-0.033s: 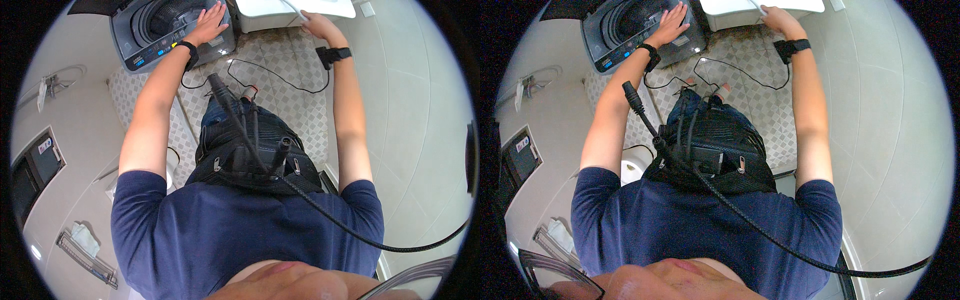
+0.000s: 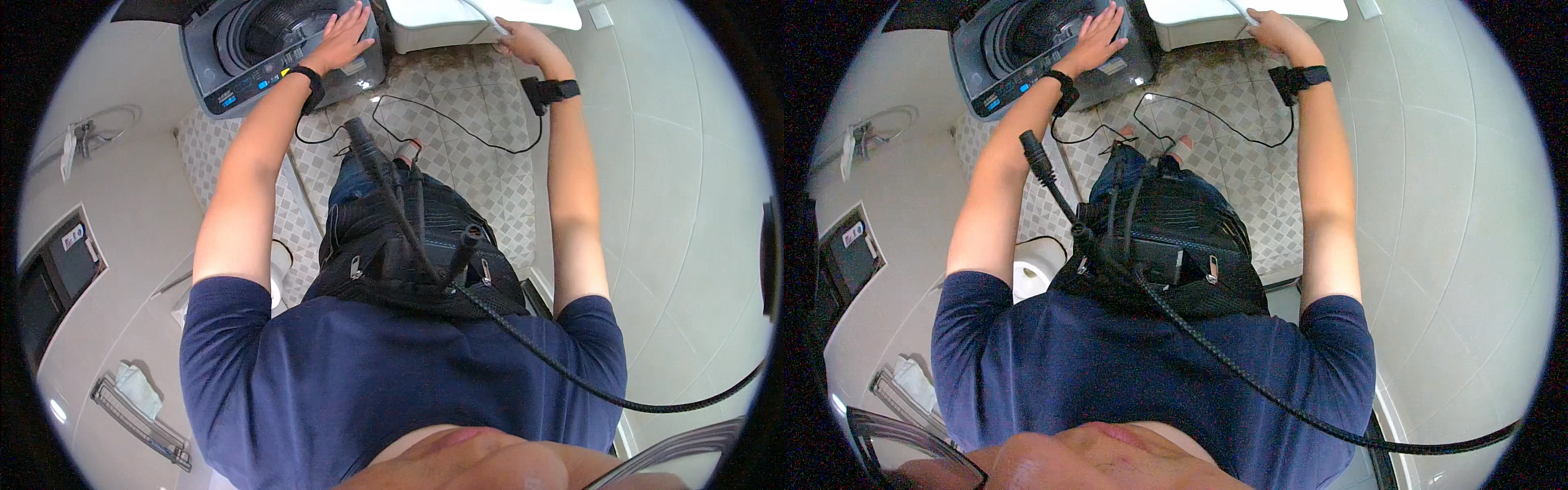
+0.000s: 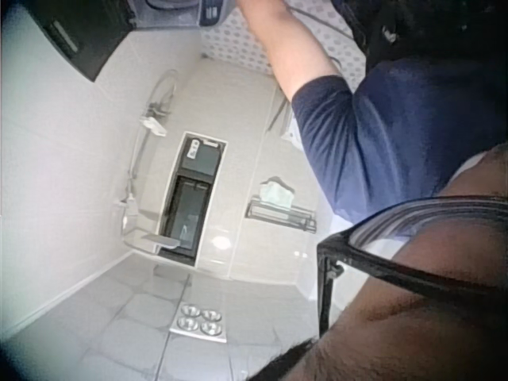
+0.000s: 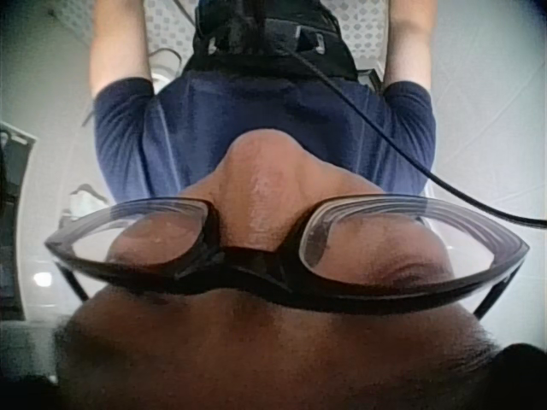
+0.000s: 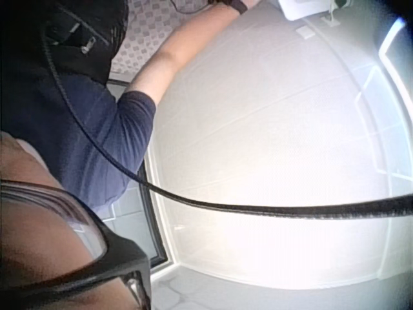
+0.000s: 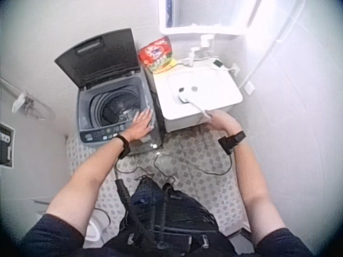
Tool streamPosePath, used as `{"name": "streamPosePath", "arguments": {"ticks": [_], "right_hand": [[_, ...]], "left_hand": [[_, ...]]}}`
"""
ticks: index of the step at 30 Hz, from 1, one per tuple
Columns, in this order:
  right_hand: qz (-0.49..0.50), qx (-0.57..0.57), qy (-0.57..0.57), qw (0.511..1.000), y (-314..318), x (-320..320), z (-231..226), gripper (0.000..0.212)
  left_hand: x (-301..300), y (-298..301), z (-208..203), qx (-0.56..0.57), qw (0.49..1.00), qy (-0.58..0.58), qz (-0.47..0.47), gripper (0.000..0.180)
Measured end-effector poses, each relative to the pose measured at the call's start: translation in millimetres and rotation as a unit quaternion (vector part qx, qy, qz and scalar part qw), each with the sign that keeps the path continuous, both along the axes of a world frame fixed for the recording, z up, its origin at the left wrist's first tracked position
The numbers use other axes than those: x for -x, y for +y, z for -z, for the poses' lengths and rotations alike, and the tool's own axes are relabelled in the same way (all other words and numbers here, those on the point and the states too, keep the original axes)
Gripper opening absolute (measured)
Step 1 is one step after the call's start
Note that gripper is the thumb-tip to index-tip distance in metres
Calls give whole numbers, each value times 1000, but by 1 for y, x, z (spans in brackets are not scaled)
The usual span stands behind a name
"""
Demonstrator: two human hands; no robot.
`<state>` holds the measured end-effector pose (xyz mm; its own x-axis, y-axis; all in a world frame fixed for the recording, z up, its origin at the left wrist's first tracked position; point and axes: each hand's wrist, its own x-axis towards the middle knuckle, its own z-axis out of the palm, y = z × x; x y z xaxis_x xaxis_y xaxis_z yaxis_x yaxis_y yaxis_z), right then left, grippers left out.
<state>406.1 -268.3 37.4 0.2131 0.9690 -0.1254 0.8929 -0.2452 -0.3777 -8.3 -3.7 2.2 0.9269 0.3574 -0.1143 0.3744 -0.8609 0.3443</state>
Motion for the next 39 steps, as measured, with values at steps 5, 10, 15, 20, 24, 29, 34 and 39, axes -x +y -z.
{"name": "streamPosePath", "arguments": {"ticks": [5, 10, 15, 20, 24, 29, 34, 39], "right_hand": [[151, 109, 166, 968, -5, 20, -51, 60], [140, -24, 56, 988, 3, 29, 19, 62], [165, 63, 65, 982, -2, 25, -3, 58], [138, 151, 46, 978, -16, 16, -107, 58], [148, 147, 66, 976, -5, 26, -121, 56], [204, 114, 102, 967, 27, 59, -53, 61], [116, 126, -12, 985, 36, 65, -27, 65], [55, 122, -67, 989, 17, 47, -99, 52]], "left_hand": [[2, -2, 0, -15, 1000, 13, 8, 90], [-3, 0, -13, 54, 998, 21, 18, 92], [-4, 9, -14, 58, 998, 2, 35, 92], [-3, 6, -7, 30, 999, -13, 34, 93], [-4, 2, -7, 5, 999, -30, 29, 93], [-8, 4, -19, 40, 999, 16, 28, 89], [-12, 11, -1, 60, 997, 38, 24, 88], [-9, -1, 33, -131, 991, -30, 1, 85]]}}
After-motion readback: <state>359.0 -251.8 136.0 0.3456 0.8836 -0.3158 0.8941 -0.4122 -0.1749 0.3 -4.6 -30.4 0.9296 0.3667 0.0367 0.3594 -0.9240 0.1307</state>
